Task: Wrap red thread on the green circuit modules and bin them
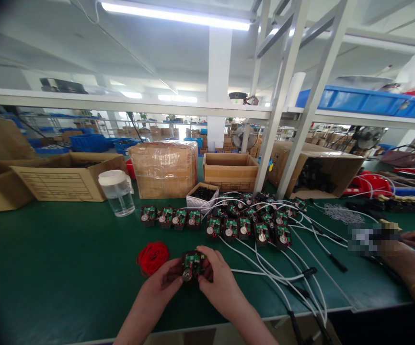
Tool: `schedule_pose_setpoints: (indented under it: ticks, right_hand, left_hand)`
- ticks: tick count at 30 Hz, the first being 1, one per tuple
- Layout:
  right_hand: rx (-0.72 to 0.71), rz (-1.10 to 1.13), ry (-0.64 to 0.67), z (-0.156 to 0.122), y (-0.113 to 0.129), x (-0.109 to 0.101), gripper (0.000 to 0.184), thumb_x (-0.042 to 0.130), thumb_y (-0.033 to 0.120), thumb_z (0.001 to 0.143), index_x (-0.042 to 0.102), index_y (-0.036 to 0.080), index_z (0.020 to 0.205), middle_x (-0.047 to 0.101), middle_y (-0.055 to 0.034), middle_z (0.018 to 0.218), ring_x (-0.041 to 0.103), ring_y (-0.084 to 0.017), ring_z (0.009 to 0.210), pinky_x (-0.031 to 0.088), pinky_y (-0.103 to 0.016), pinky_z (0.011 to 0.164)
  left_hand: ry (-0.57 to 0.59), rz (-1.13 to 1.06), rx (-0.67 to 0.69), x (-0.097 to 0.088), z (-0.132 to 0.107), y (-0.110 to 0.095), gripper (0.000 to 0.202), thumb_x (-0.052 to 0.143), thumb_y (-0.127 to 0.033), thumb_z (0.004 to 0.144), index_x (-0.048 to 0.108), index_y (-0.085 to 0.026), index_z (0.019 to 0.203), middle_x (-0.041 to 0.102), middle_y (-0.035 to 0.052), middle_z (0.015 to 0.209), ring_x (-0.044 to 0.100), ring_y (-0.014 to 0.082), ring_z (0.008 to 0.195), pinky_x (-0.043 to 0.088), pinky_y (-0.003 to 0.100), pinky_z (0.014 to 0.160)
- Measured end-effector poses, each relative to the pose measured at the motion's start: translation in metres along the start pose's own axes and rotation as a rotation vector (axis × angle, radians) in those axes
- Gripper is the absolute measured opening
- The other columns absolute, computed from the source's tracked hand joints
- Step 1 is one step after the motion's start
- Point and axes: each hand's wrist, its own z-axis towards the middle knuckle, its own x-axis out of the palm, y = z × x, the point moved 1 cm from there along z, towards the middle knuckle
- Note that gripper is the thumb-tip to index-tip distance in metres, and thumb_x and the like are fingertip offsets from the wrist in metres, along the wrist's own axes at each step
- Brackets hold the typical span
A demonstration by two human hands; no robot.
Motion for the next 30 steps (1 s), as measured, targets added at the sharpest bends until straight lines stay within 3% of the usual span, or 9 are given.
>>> schedule_pose_setpoints:
  ticks: [13,19,24,30]
  right_hand:
    - [0.070,0.003,-0.072,-0.003,0.000,0.014,0.073,0.057,0.001,0.066,0.050,0.025,0.135,0.056,-0.0027,0.103,0.059,-0.016,0.074,0.054,-0.030,0.068]
    - [0.057,-0.044,-0.106,0.000,0.001,0.017,0.070,0.061,0.005,0.064,0.052,0.025,0.130,0.057,-0.0059,0.118,0.061,-0.021,0.091,0.054,-0.033,0.078]
    - [0.099,0.047,-0.024,-0.001,0.000,0.011,0.066,0.059,0.009,0.067,0.051,0.026,0.131,0.060,-0.0018,0.100,0.061,-0.020,0.081,0.052,-0.032,0.072]
    - [0.101,0.150,0.047,0.000,-0.001,0.003,0.065,0.056,0.012,0.071,0.051,0.025,0.134,0.057,0.0007,0.089,0.060,-0.019,0.082,0.049,-0.031,0.076]
  left_hand:
    - [0.001,0.071,-0.034,0.006,-0.001,-0.013,0.036,0.069,-0.024,0.063,0.071,-0.020,0.098,0.080,0.0072,0.095,0.075,0.0250,0.088,0.057,0.035,0.086]
    - [-0.017,0.084,-0.026,0.008,-0.002,-0.013,0.032,0.071,-0.023,0.063,0.071,-0.020,0.094,0.080,0.0063,0.092,0.075,0.0255,0.084,0.056,0.036,0.083]
    - [0.002,0.062,-0.032,0.006,0.000,-0.010,0.030,0.072,-0.021,0.062,0.071,-0.020,0.092,0.080,0.0061,0.090,0.075,0.0256,0.086,0.056,0.035,0.083]
    - [0.001,0.067,-0.044,0.005,0.000,-0.013,0.029,0.072,-0.019,0.060,0.071,-0.019,0.089,0.080,0.0068,0.088,0.074,0.0254,0.084,0.055,0.035,0.081]
